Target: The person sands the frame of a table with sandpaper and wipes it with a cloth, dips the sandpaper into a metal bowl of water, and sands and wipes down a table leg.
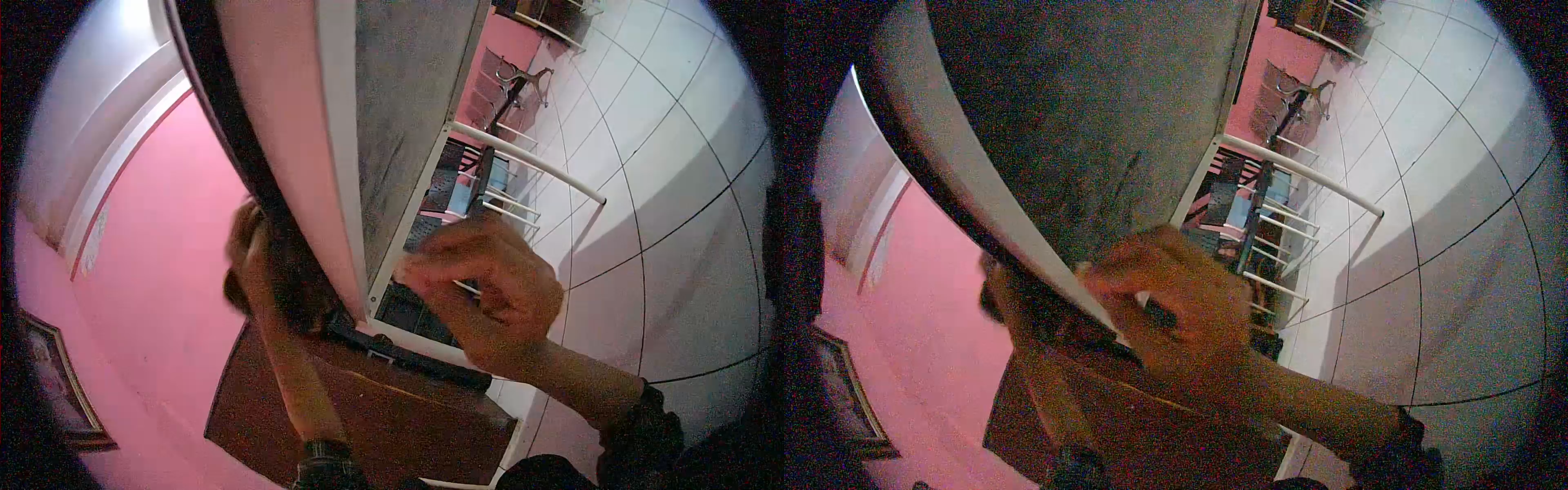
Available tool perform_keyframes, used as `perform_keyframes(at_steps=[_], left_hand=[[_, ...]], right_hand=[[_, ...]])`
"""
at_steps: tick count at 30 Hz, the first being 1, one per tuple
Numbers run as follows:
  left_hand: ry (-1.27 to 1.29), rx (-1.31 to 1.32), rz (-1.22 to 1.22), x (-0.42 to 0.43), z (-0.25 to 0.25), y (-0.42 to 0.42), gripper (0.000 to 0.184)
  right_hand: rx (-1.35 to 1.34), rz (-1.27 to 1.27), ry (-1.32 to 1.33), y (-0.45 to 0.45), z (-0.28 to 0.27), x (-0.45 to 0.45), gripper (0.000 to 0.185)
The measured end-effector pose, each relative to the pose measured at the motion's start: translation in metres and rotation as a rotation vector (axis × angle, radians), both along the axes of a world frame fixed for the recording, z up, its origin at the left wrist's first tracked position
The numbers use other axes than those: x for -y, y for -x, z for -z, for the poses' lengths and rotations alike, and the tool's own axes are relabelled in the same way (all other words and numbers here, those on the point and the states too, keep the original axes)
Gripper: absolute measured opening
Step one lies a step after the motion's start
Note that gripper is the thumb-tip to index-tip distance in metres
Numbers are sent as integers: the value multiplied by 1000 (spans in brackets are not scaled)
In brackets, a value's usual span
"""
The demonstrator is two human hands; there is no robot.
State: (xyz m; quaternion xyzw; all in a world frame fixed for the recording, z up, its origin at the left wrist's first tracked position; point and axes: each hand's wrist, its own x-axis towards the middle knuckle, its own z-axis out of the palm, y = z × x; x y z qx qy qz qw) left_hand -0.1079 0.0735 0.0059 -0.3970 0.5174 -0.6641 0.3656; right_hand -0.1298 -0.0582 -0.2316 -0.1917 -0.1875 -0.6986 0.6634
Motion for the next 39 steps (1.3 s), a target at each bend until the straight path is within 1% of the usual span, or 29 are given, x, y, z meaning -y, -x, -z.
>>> perform_keyframes(at_steps=[1, 2, 4, 5, 9, 12, 17, 18, 21, 24, 27, 30, 33, 36, 39], left_hand=[[1, -3, 3, 22, 1, -12, 26], [3, -8, 3, 6, 33, -6, 26], [9, -22, 5, 36, 51, -25, 26], [12, -29, 5, 34, 54, -24, 26], [26, -57, 3, 34, 57, -26, 26], [33, -83, -6, 28, 59, -24, 26], [55, -120, -8, 33, 57, -29, 26], [57, -130, -9, 24, 61, -24, 26], [65, -147, -6, 26, 61, -26, 26], [80, -165, -3, 28, 56, -27, 26], [99, -190, -4, 21, 62, -25, 26], [107, -217, -6, 17, 66, -24, 25], [115, -234, 6, 23, 59, -27, 25], [134, -259, 12, 25, 57, -29, 25], [147, -287, 2, 24, 56, -30, 25]], right_hand=[[32, 19, -27, 0, -9, 2, 12], [62, 37, -53, -2, -16, 3, 12], [104, 57, -89, -2, -23, 2, 13], [118, 59, -99, -1, -26, 2, 13], [97, 39, -126, -6, -30, -15, 15], [40, -32, -104, -16, -27, -29, 15], [125, -20, -176, -11, -32, -20, 15], [132, -15, -190, -10, -33, -20, 15], [54, 9, -97, -17, -27, -41, 16], [61, 16, -122, -22, -30, -45, 16], [43, 55, -197, -10, -32, -29, 17], [47, 26, -172, -10, -31, -32, 15], [-21, 6, -82, -18, -27, -46, 15], [-3, -12, -105, -13, -28, -37, 15], [87, 63, -192, -7, -33, -19, 14]])
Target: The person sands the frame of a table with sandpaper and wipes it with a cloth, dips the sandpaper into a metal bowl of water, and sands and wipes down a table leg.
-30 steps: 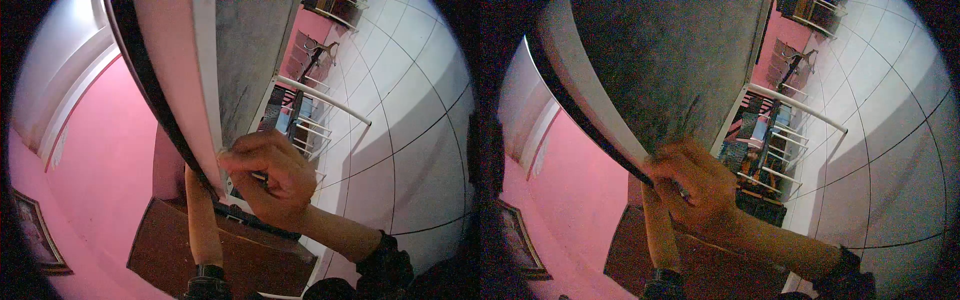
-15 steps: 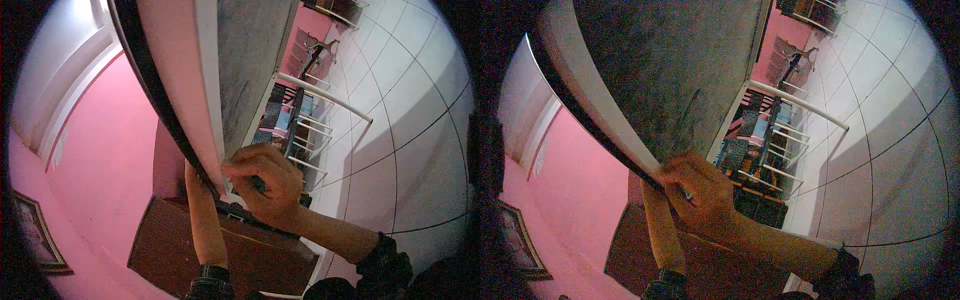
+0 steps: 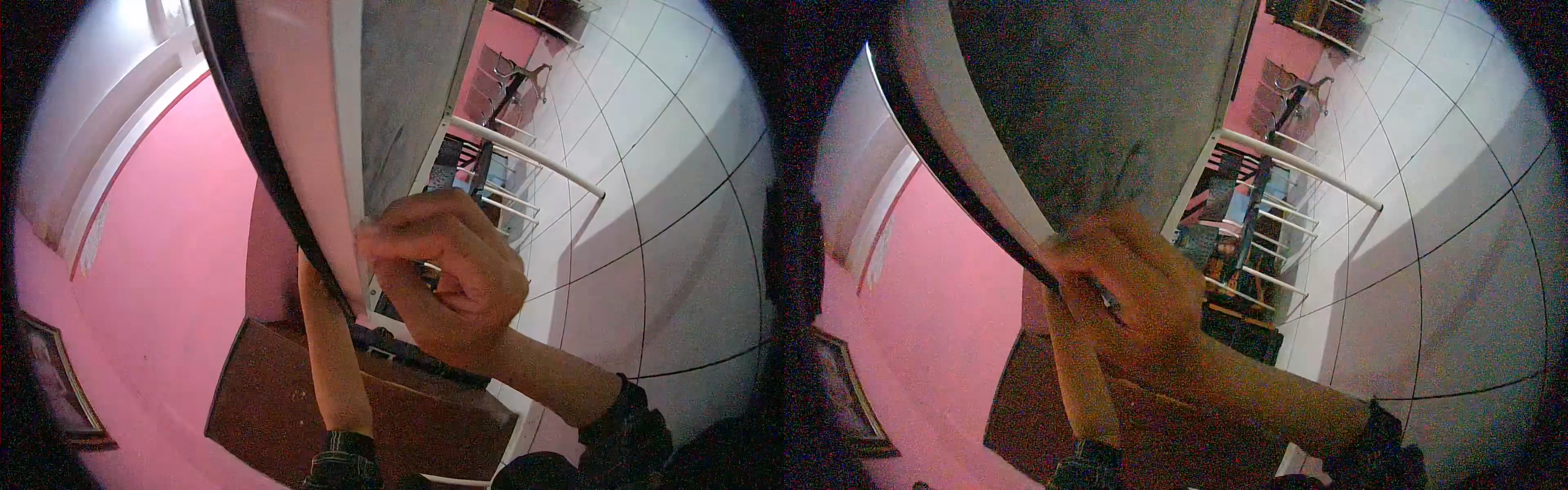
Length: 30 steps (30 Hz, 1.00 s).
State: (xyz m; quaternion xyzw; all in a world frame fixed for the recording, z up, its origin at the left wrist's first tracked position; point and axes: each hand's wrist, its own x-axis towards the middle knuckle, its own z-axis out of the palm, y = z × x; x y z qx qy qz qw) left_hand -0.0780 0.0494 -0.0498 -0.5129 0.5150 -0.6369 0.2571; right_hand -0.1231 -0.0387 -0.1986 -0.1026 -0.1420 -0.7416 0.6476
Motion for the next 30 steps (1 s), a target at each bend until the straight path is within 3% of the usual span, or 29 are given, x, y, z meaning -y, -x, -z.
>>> perform_keyframes(at_steps=[6, 12, 15, 21, 24, 27, 30], left_hand=[[15, -34, 26, 2, -2, -2, 25], [33, -76, 31, 0, -3, -2, 25], [40, -89, 53, -1, -1, -2, 25], [73, -133, 66, 5, -4, -7, 25], [70, -150, 73, 2, -7, -6, 25], [79, -164, 89, 1, -4, -6, 25], [95, -187, 97, 2, -5, -7, 25]], right_hand=[[-101, -41, 101, -9, 5, -20, 16], [22, -6, -58, 2, -4, 4, 12], [-53, -37, 25, -6, 1, -11, 12], [67, -4, -90, 13, -7, 31, 12], [26, 118, -89, 6, -5, 23, 11], [-4, 34, 16, 6, 0, 12, 10], [-16, 133, -30, 17, 0, 30, 11]])
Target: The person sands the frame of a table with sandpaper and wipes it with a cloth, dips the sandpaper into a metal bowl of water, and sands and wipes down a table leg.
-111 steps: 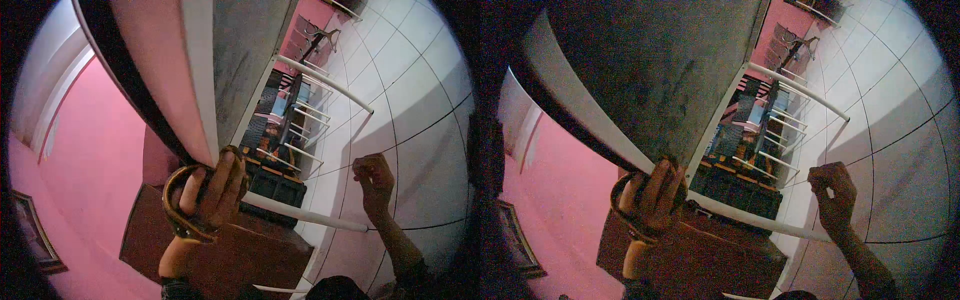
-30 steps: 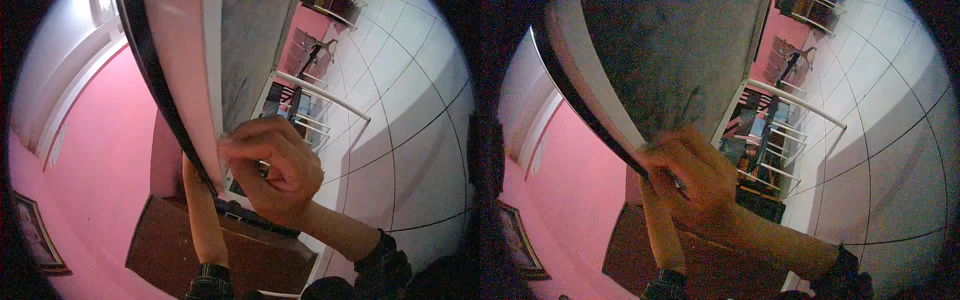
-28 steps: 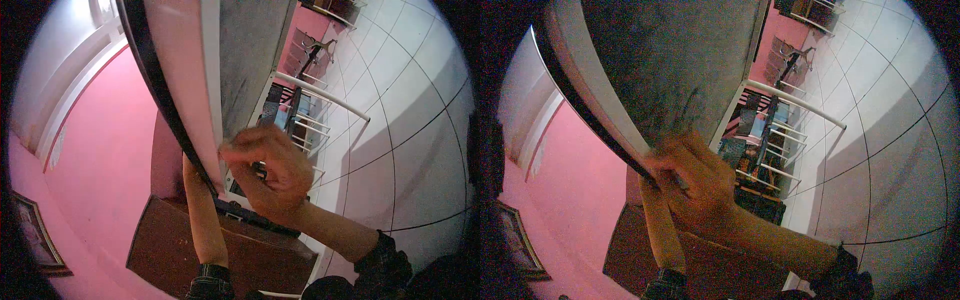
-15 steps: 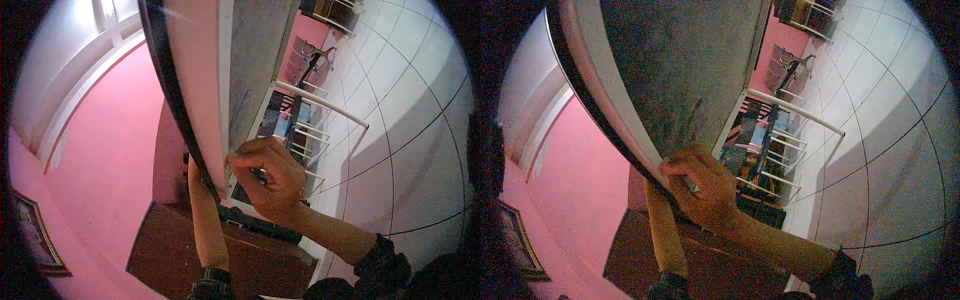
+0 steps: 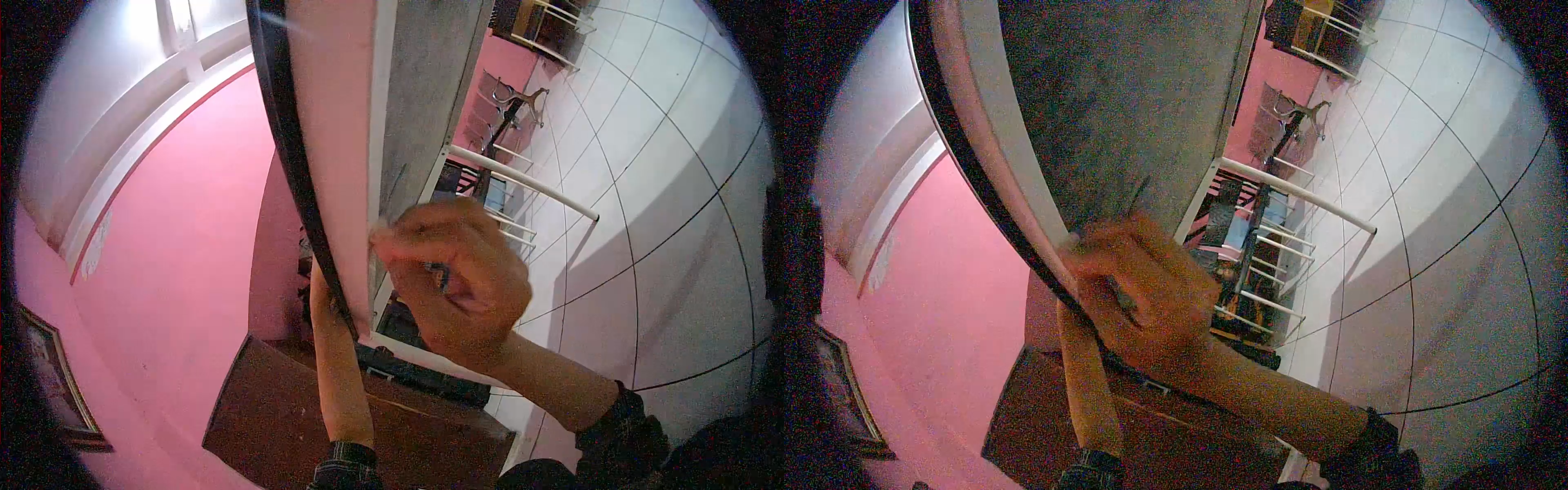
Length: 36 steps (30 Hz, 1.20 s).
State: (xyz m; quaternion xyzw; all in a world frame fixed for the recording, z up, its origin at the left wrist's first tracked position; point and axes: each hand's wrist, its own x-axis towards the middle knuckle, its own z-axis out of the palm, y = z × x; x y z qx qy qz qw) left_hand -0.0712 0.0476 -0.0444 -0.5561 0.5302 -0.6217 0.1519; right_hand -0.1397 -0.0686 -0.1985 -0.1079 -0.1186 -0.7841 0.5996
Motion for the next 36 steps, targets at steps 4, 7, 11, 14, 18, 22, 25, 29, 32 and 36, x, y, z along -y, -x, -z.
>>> perform_keyframes(at_steps=[4, 7, 11, 14, 18, 22, 25, 29, 32, 36], left_hand=[[8, -36, 0, 1, -1, -2, 25], [14, -57, 9, -2, -2, -1, 25], [34, -87, 21, -3, -3, -2, 24], [40, -115, 23, 0, -4, -4, 24], [45, -134, 38, -2, -2, -4, 24], [66, -166, 57, -7, -1, -3, 24], [70, -192, 62, -1, -3, -6, 24], [71, -215, 84, 5, -8, -9, 24], [84, -239, 102, 4, -11, -9, 24], [95, -281, 121, 2, -10, -10, 24]], right_hand=[[7, -35, -34, -2, -3, -2, 12], [19, -84, 5, -5, -2, -7, 14], [89, -40, -78, 5, -9, 17, 14], [40, 24, -83, 5, -6, 16, 15], [4, -6, 73, 3, 3, 2, 15], [3, 49, -24, 14, -1, 28, 16], [49, 63, -56, 19, -5, 37, 18], [-13, 59, 45, 15, 3, 22, 21], [-22, 111, -2, 23, 1, 37, 20], [66, 200, -120, 38, -10, 75, 17]])
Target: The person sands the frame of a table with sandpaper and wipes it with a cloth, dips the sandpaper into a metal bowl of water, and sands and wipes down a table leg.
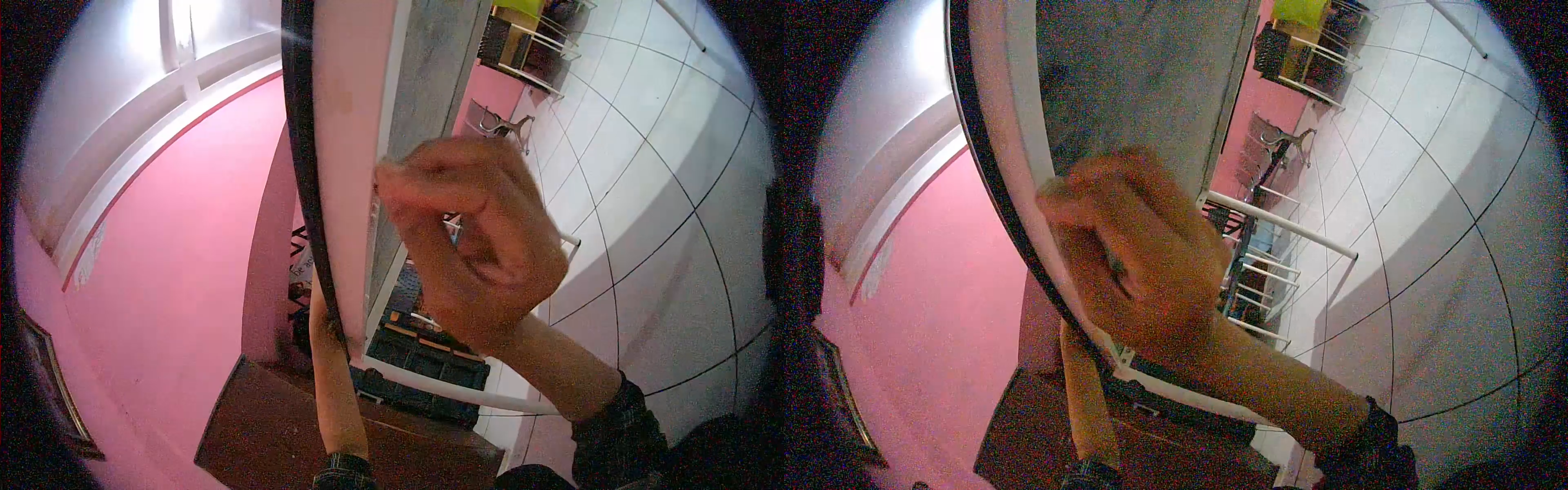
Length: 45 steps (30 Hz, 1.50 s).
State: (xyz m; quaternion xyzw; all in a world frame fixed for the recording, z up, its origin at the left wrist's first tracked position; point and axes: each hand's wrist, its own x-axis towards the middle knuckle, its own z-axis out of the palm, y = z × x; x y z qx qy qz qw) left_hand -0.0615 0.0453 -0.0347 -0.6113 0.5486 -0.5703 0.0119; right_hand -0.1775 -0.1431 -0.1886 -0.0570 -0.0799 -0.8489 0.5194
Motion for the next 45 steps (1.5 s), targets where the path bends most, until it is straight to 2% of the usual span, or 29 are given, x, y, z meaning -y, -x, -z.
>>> perform_keyframes(at_steps=[3, 4, 10, 13, 16, 22, 25, 28, 31, 34, 37, 40, 43, 45], left_hand=[[2, -22, 17, -3, 1, 0, 24], [2, -31, 21, -6, 2, 1, 24], [29, -97, 31, -6, 4, -2, 24], [27, -116, 37, -6, 0, -3, 24], [24, -130, 49, -4, 1, -4, 24], [45, -189, 62, -10, 4, -5, 24], [46, -211, 75, -12, 2, -5, 23], [45, -231, 82, 0, -3, -9, 23], [55, -256, 82, -4, -3, -9, 23], [62, -291, 72, -6, -1, -10, 23], [56, -308, 77, -13, 0, -9, 23], [52, -317, 85, -8, -3, -11, 23], [64, -343, 96, -1, -5, -13, 23], [72, -368, 91, -25, 5, -9, 23]], right_hand=[[-148, 49, 76, -7, 10, -20, 16], [-153, -65, 128, -6, 8, -27, 15], [-24, 47, -4, 12, 1, 15, 16], [-76, 50, 13, 4, 3, 1, 16], [-112, -112, 132, 3, 9, -22, 14], [-23, 31, 11, 18, 1, 20, 12], [-103, 31, 28, 8, 5, 3, 13], [-87, -58, 124, 0, 7, -16, 13], [-117, -48, 94, 2, 9, -7, 14], [89, -131, 27, 17, -2, 17, 13], [-73, -85, 17, 13, 3, -2, 12], [-93, -142, 134, 9, 9, -10, 10], [-87, -68, 115, 6, 8, -3, 8], [37, -133, 58, 21, -1, 20, 7]])
